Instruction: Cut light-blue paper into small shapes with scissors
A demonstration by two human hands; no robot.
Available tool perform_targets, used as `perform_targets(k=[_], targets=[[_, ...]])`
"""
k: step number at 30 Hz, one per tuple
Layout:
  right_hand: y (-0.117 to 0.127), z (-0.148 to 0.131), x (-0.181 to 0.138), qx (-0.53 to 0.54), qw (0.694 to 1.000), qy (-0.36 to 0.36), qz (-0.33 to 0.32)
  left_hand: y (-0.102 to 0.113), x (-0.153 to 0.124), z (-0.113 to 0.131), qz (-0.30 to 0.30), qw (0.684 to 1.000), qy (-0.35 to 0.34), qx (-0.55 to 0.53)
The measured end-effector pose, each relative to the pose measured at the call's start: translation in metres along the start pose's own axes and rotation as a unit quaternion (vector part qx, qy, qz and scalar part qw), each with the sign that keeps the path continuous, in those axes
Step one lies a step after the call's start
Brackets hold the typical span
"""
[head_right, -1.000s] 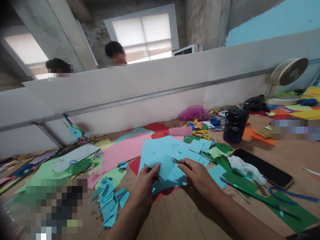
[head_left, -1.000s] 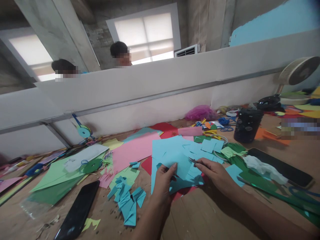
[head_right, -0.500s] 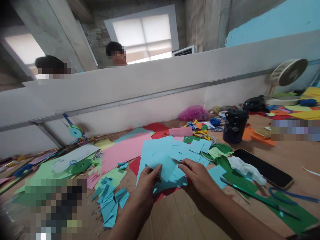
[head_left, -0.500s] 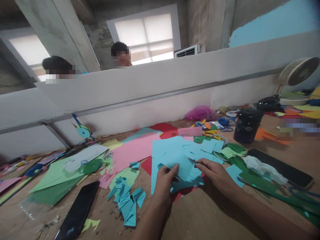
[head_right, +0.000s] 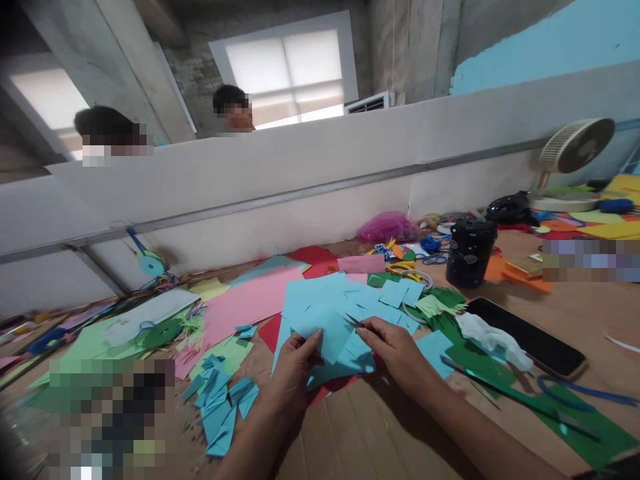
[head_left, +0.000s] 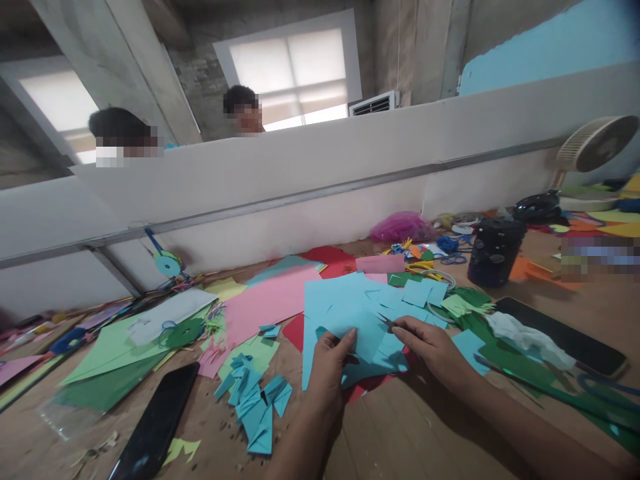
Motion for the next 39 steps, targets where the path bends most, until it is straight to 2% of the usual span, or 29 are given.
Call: perform_targets(k=[31, 39], targets=[[-0.004, 0.000, 0.000, 0.010, 1.000, 0.000, -0.010, -0.004, 0.001, -0.004, -0.022, 0.999, -0.011, -0.023], [-0.004, 0.000, 0.000, 0.010, 1.000, 0.005, -0.010, -0.001, 0.003, -0.010, -0.009, 0.999, 0.013, -0.036]])
Point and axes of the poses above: each hand's wrist, its own x-axis towards the middle knuckle, its own y-axis out of the back of the hand, z = x × y, the point moved 10 cm from there along x, towards the middle knuckle, and after that the axes turned 9 degrees about -z, right-handed, at the moved point
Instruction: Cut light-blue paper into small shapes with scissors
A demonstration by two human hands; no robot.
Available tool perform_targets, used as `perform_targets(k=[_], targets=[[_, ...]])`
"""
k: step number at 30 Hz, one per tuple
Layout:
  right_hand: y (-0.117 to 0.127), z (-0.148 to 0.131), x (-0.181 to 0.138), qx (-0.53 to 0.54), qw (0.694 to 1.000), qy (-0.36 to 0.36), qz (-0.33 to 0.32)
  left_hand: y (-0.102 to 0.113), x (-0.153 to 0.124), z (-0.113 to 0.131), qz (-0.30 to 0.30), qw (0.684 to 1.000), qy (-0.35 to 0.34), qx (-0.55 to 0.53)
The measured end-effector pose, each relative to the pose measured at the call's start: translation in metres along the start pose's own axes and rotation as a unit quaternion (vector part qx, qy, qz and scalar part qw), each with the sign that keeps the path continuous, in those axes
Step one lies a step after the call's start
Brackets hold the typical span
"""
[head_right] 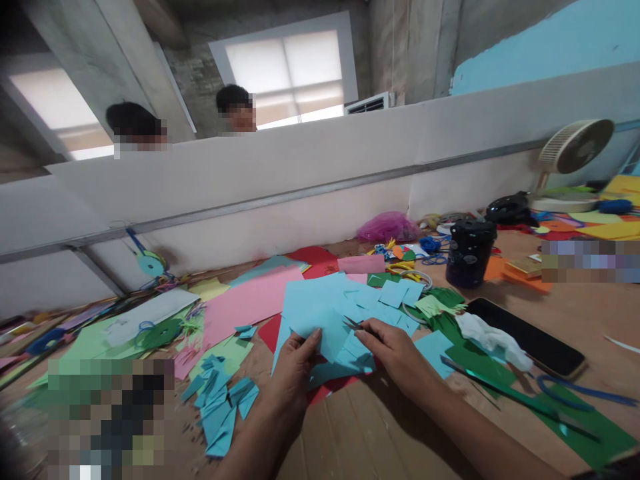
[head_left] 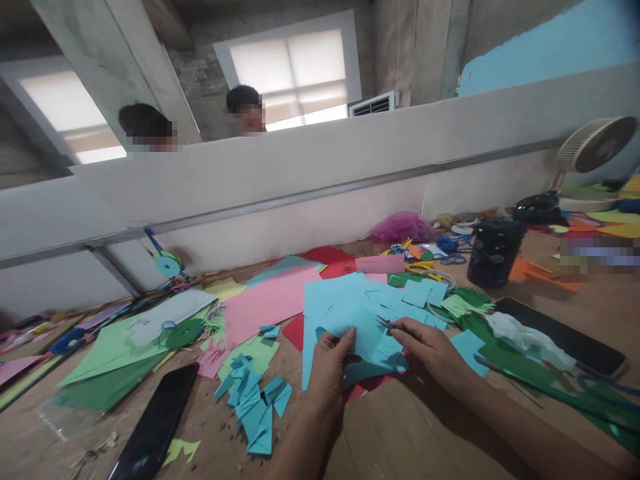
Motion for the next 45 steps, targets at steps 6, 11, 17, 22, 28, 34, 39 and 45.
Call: perform_targets(k=[6, 11, 17, 22, 28, 34, 39, 45], targets=[[-0.0004, -0.0007, -0.0002, 0.002, 1.000, 0.003, -0.005, -0.0025, -0.0001, 0.0012, -0.019, 1.000, -0.012, -0.008], [-0.0003, -0.0009, 0.0001, 0.008, 1.000, 0.005, -0.006, -0.0038, -0.0009, 0.0005, -0.022, 1.000, -0.005, -0.005], [-0.0005, -0.0007, -0.0001, 0.005, 1.000, -0.001, -0.006, -0.0071, -0.0012, 0.0031, -0.034, 0.999, -0.014, -0.003], [-0.0006, -0.0017, 0.0011, 0.005, 1.000, 0.006, -0.006, -0.0077, -0.0007, 0.0018, -0.039, 0.999, -0.012, -0.007], [0.0000, -0.0004, 0.0012, 0.003, 1.000, 0.001, -0.004, -0.0047, -0.0004, 0.0027, -0.020, 1.000, -0.011, 0.004], [0.0013, -0.0028, -0.0006, 0.003, 1.000, 0.006, 0.004, -0.0019, 0.0018, -0.0017, -0.020, 1.000, -0.007, 0.003], [0.0016, -0.0021, -0.0001, -0.004, 1.000, 0.009, 0.005, -0.0017, 0.0018, -0.0015, -0.020, 1.000, -0.009, 0.005], [0.0030, -0.0008, 0.0009, -0.005, 1.000, 0.007, 0.010, -0.0032, -0.0012, 0.0058, -0.008, 1.000, -0.015, 0.020]])
Point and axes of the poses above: each hand's wrist, its own x-axis towards the middle knuckle, its own y-axis out of the back of the hand, z = x × y, the point moved 10 cm from there along x, towards the middle knuckle, and after that the axes turned 9 degrees about -z, right-handed, at the moved point
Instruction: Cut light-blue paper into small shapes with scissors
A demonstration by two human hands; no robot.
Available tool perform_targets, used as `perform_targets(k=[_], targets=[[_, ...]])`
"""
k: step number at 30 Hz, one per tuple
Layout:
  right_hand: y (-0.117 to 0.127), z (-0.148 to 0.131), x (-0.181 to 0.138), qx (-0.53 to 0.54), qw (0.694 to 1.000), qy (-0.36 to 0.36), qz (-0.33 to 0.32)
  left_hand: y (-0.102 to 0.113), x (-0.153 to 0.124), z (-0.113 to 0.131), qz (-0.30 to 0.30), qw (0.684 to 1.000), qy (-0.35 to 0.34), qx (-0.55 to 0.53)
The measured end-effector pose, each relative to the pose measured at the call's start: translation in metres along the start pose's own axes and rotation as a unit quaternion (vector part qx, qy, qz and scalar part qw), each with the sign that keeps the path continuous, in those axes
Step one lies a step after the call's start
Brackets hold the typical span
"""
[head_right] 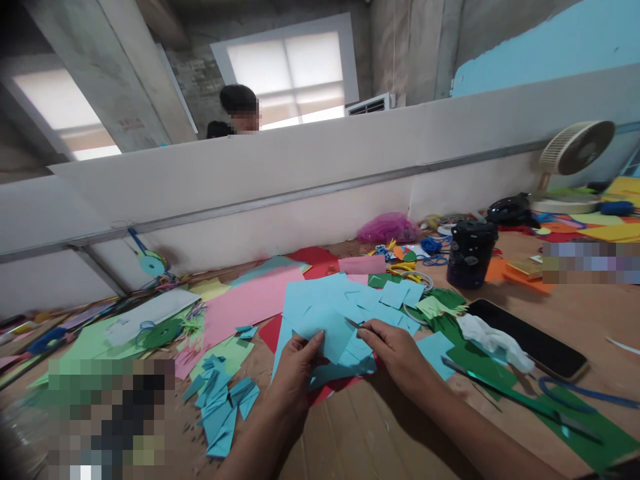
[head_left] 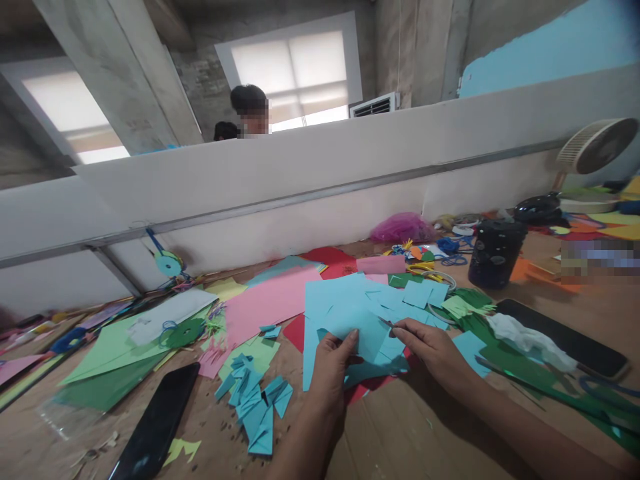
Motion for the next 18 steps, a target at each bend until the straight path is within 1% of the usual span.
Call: perform_targets(k=[7, 18], targets=[[-0.0016, 0.0035, -0.0012, 0.010, 1.000, -0.004, -0.004, -0.0030, -0.0022, 0.0029, 0.000, 1.000, -0.001, 0.004], [-0.0020, 0.0010, -0.0015, 0.005, 1.000, -0.017, -0.004, -0.0046, -0.0009, 0.0016, -0.013, 1.000, -0.008, 0.013]])
Point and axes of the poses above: each hand's wrist, its own x-axis towards the middle knuckle, its own y-axis out of the back of the hand, z = x × y, the point moved 10 cm from there along x, towards the middle knuckle, and after that the axes turned 9 degrees about -z, right-handed, at the moved point
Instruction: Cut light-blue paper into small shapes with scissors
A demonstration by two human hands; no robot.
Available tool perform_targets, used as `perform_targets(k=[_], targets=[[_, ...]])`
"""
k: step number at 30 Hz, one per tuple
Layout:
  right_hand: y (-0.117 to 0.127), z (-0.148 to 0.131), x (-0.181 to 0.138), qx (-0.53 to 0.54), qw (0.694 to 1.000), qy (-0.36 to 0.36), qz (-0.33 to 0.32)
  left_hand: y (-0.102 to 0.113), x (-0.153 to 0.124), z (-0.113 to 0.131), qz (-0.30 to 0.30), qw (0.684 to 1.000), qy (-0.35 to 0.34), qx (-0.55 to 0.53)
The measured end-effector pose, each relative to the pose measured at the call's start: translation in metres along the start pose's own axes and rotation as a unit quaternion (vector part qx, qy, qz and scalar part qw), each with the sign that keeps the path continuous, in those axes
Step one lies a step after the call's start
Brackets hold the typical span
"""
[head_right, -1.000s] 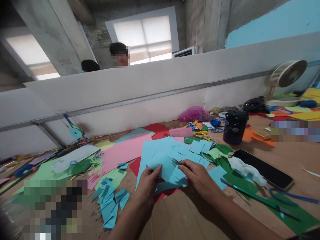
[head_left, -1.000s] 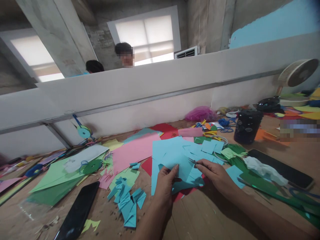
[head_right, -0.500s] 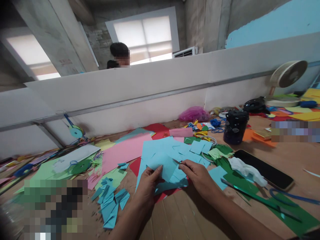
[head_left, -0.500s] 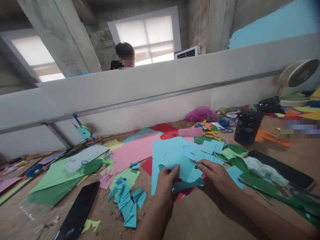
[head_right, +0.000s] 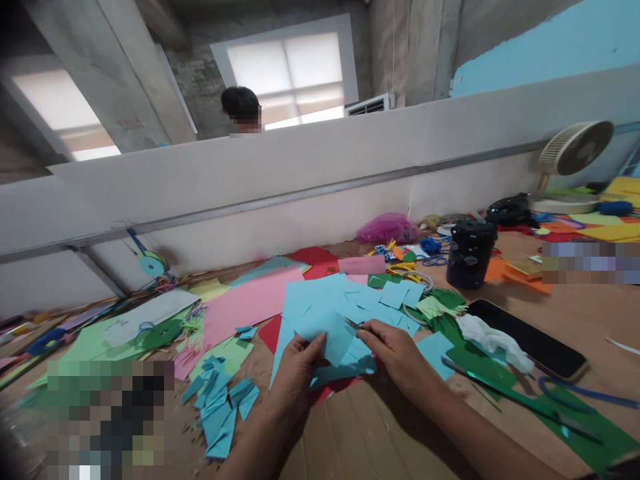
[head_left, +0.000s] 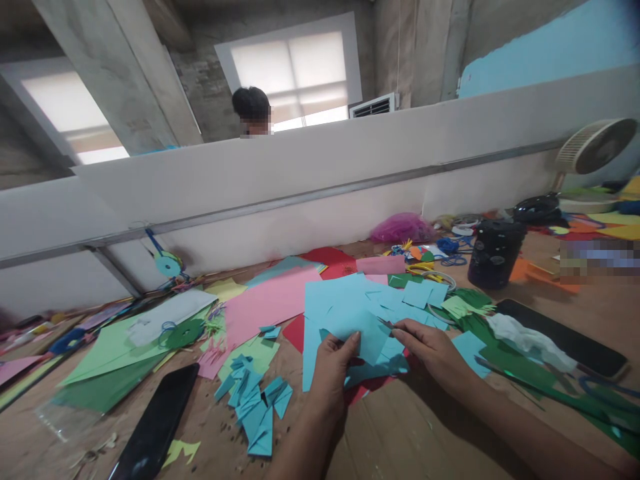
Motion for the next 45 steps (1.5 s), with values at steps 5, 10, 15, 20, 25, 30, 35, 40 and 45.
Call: perform_targets(k=[5, 10, 15, 20, 25, 30, 35, 40, 45], targets=[[0.0002, -0.0010, -0.0004, 0.001, 1.000, 0.002, 0.001, -0.0014, -0.0007, -0.0010, -0.004, 1.000, 0.008, -0.005], [0.0001, -0.0014, 0.0000, 0.003, 1.000, 0.007, -0.004, -0.0037, -0.0018, -0.0003, -0.011, 1.000, 0.011, -0.009], [0.0011, -0.0006, 0.0012, -0.013, 1.000, 0.003, 0.000, -0.0014, -0.0033, -0.0003, 0.004, 1.000, 0.017, -0.003], [-0.0003, 0.0012, 0.0017, -0.013, 1.000, -0.005, -0.004, -0.0037, -0.0031, -0.0006, -0.004, 1.000, 0.020, -0.013], [-0.0003, 0.0019, 0.0015, -0.009, 1.000, 0.002, -0.004, -0.0054, -0.0031, 0.0003, -0.015, 1.000, 0.014, -0.013], [0.0023, 0.0004, 0.0014, -0.018, 1.000, 0.011, 0.008, -0.0064, -0.0032, -0.0012, -0.024, 0.999, 0.017, -0.012], [0.0038, -0.0012, 0.0011, -0.017, 1.000, 0.012, 0.015, -0.0018, -0.0013, -0.0021, -0.009, 1.000, 0.013, 0.006], [0.0030, -0.0010, 0.0011, -0.015, 1.000, 0.012, 0.012, -0.0009, 0.0000, -0.0027, -0.004, 1.000, 0.016, 0.007], [0.0009, -0.0007, 0.0016, -0.008, 1.000, 0.012, 0.004, -0.0023, -0.0012, -0.0032, -0.002, 1.000, 0.030, -0.004]])
Point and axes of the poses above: each hand's wrist, its own x-axis towards the middle knuckle, its own y-axis out of the back of the hand, z = x × y, the point moved 10 cm from there along x, towards the middle knuckle, and after that the axes turned 9 degrees about -z, right-handed, at the moved point
